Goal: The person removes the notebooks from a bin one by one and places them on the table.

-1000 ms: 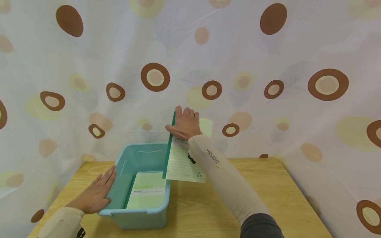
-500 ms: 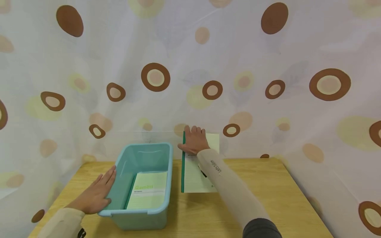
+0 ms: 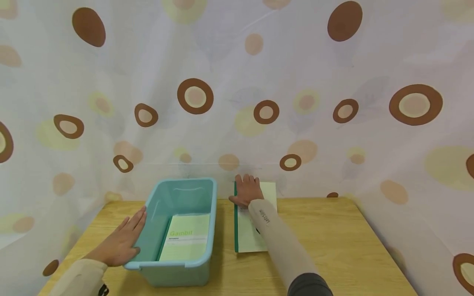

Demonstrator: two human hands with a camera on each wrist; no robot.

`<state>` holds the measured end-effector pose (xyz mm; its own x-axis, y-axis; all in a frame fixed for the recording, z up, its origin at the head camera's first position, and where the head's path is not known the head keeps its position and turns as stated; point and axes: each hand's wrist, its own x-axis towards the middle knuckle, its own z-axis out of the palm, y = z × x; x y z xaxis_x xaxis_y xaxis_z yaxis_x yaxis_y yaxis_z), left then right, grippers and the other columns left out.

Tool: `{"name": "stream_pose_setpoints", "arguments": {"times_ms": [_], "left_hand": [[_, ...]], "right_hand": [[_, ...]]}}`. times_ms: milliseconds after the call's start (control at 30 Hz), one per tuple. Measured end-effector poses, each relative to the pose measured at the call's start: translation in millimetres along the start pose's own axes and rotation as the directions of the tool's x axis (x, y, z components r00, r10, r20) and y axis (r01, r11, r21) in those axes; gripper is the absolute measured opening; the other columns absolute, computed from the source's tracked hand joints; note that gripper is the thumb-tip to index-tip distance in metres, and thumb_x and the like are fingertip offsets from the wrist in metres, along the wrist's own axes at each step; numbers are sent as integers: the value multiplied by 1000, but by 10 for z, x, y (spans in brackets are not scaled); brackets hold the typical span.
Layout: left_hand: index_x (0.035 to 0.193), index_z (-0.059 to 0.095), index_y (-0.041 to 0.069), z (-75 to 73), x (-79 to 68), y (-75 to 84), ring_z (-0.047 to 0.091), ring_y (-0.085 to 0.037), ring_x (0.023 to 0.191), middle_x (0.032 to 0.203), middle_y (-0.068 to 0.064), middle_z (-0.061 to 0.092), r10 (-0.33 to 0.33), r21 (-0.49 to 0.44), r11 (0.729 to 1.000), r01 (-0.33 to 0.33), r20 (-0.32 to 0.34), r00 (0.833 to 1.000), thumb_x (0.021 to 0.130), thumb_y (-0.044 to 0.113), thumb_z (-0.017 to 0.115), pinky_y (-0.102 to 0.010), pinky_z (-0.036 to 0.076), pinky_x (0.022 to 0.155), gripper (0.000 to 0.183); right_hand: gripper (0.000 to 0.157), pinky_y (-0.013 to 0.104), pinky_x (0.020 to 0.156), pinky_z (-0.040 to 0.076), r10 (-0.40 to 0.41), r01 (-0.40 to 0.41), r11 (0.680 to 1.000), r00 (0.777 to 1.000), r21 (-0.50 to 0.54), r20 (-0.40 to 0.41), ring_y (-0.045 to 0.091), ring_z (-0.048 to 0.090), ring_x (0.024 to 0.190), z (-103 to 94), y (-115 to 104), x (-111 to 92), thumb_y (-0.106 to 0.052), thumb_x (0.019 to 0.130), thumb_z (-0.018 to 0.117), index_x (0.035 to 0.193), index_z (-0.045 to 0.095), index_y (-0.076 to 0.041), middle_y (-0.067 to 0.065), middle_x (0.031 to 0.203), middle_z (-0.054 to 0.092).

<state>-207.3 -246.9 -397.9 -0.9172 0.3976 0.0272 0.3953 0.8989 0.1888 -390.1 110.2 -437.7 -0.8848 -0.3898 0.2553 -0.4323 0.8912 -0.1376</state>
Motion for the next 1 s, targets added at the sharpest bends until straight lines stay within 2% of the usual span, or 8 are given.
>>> {"name": "stream_pose_setpoints", "arguments": {"times_ms": [167,300,500,700,1000], "left_hand": [[145,22,-17,14,13,-15,19,-42,142,155,-30,15,2,16,1000,-2,-8,1000,79,8,55,-61,16,111,78],[144,23,-17,25,12,-22,20,-43,142,155,-30,16,4,22,1000,-4,-13,1000,79,9,56,-61,17,111,78],[145,23,-17,26,6,-32,20,-42,142,155,-30,15,-6,22,1000,7,-5,1000,78,9,55,-61,17,111,78],[145,22,-17,37,9,-34,20,-43,142,155,-30,14,1,18,1000,-1,-3,1000,79,10,55,-62,17,111,78],[144,23,-17,38,6,-38,20,-43,141,155,-30,15,6,18,1000,-5,-16,1000,78,9,55,-62,18,110,78]], "right_hand": [[58,49,83,35,30,-31,999,999,27,45,33,46,94,156,56,-32,-42,84,64,126,47,-4,16,104,50],[57,49,83,33,69,-73,996,994,49,84,31,44,92,312,92,-39,-40,83,67,123,48,-5,14,99,48],[55,53,86,34,74,-81,993,994,89,83,33,46,94,509,113,-12,-39,80,73,118,50,-6,13,98,48],[55,51,84,34,57,-67,992,995,112,87,31,44,90,612,159,-5,-39,79,74,116,51,-6,11,95,46],[59,47,84,35,64,-84,987,987,138,147,28,43,88,673,153,22,-36,78,76,121,50,-5,11,98,46]]}}
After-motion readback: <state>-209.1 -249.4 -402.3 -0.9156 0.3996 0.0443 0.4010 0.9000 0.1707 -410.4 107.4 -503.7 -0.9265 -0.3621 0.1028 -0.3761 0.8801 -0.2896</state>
